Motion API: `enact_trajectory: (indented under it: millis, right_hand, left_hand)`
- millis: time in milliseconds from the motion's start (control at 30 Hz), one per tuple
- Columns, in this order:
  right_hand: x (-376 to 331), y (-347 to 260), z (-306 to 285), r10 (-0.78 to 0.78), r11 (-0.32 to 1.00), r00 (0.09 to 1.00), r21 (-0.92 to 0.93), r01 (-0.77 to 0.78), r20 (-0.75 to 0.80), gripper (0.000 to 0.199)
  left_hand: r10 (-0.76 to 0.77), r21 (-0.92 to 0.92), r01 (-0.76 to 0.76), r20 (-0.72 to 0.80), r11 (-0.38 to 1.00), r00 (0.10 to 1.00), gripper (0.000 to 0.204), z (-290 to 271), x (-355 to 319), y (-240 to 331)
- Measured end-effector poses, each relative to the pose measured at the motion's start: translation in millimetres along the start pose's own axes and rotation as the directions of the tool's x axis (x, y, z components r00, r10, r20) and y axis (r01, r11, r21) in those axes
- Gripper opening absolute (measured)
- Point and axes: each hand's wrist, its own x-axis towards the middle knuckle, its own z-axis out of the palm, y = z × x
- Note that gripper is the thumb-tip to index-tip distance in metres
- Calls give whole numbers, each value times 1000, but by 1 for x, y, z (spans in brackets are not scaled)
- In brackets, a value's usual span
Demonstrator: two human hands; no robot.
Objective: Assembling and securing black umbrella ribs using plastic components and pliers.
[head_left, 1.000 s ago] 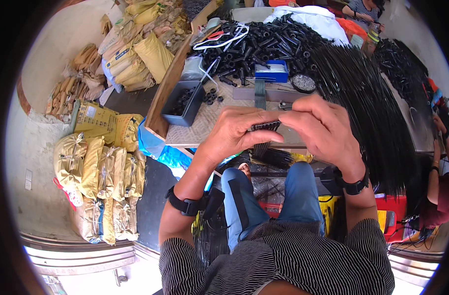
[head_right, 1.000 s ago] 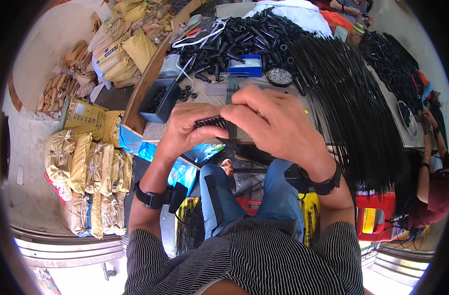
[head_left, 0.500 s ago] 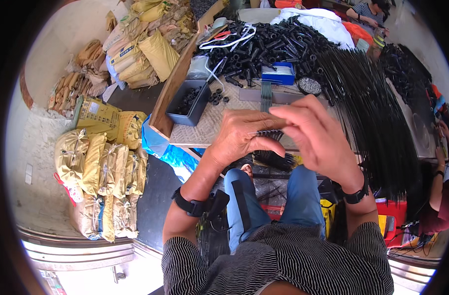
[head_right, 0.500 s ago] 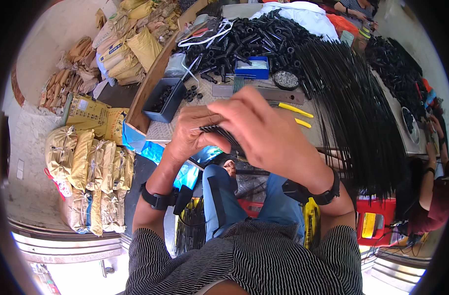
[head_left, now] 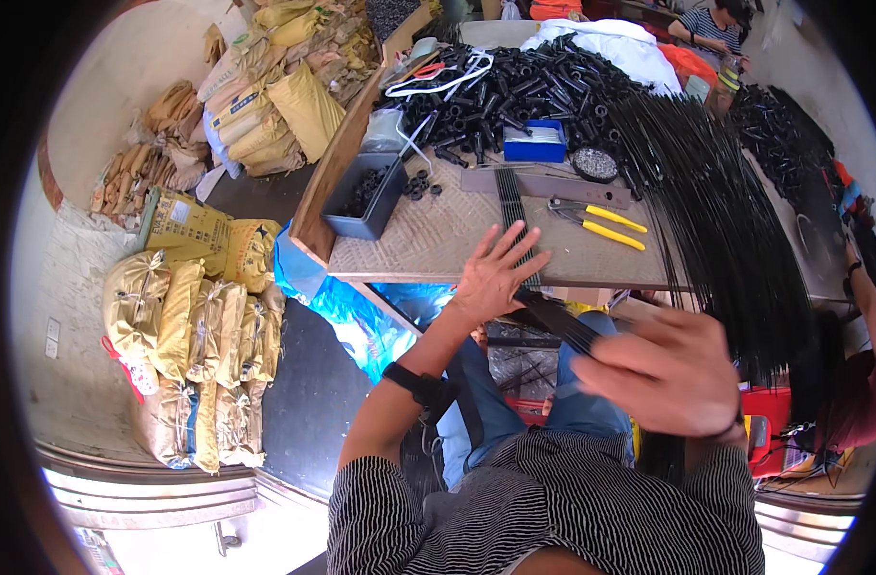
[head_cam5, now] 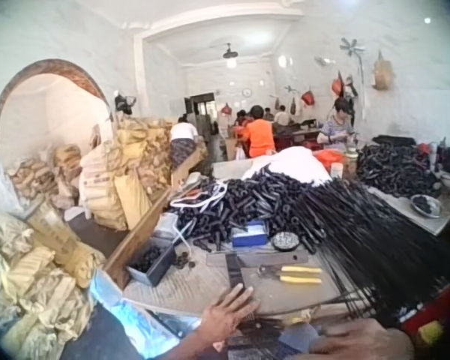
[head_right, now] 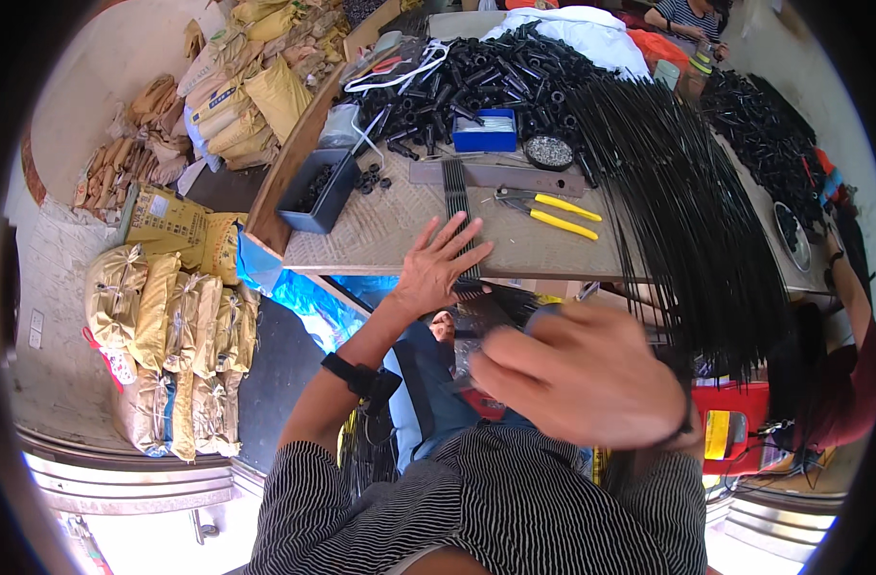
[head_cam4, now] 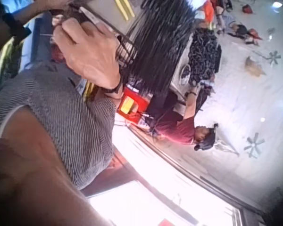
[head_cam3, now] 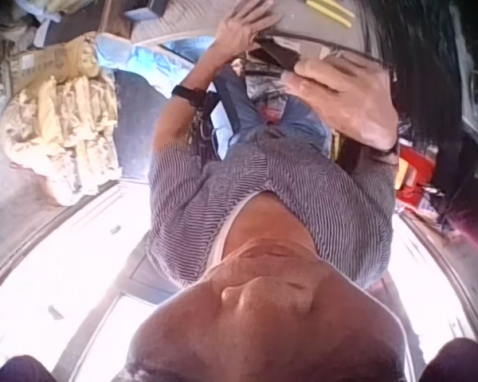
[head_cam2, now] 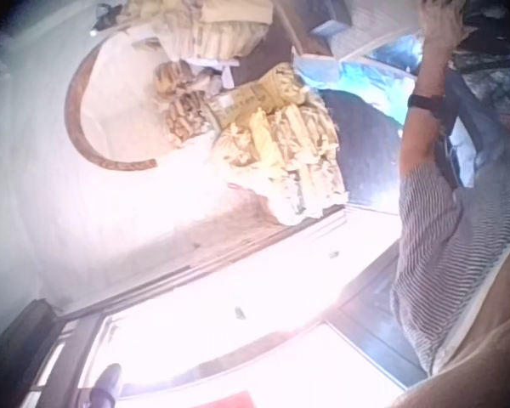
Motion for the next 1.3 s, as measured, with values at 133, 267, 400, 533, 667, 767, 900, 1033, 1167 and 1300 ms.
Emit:
enact_trajectory:
  millis: [133, 267, 400, 533, 667, 767, 900, 1033, 1167, 1300]
  right_hand:
    - [-111, -2, -85, -330, 944, 753, -207, 257, -570, 31]
    - [-221, -26, -137, 36, 892, 999, 450, -26, -14, 27]
    - [-176, -22, 9, 407, 599, 849, 604, -526, 336, 28]
    - [-190, -10, 205, 405, 262, 640, 588, -766, 653, 37]
    - [-205, -11, 302, -30, 541, 466, 406, -736, 884, 29]
    - [-196, -17, 288, -228, 603, 257, 344, -720, 939, 25]
    - [-179, -6, 276, -228, 230, 583, 625, -746, 780, 30]
    - [-125, -12, 234, 290, -95, 799, 847, -523, 526, 25]
    - [-146, -7, 244, 367, 385, 882, 815, -433, 296, 24]
    - [-133, 0, 227, 243, -153, 778, 815, -559, 580, 28]
  left_hand:
    - [-33, -425, -101, -297, 899, 954, 40, -49, 13, 64]
    - [-86, -364, -54, -358, 930, 930, 21, -85, -22, 53]
    - [180, 160, -167, -69, 973, 981, 41, -132, -11, -22]
    - [235, 382, -443, 481, 811, 845, 40, -118, 24, -28]
    - [435, -25, -597, 710, 802, 554, 32, -55, 36, 43]
    - [566, -56, -680, 607, 731, 558, 29, -19, 10, 75]
    - [563, -97, -654, 613, 750, 554, 23, -26, 12, 91]
    - [493, -101, -584, 659, 806, 567, 14, -30, 5, 89]
    - [577, -79, -582, 289, 810, 764, 15, -29, -31, 86]
    - [9, -379, -86, -201, 921, 979, 29, -51, -66, 77]
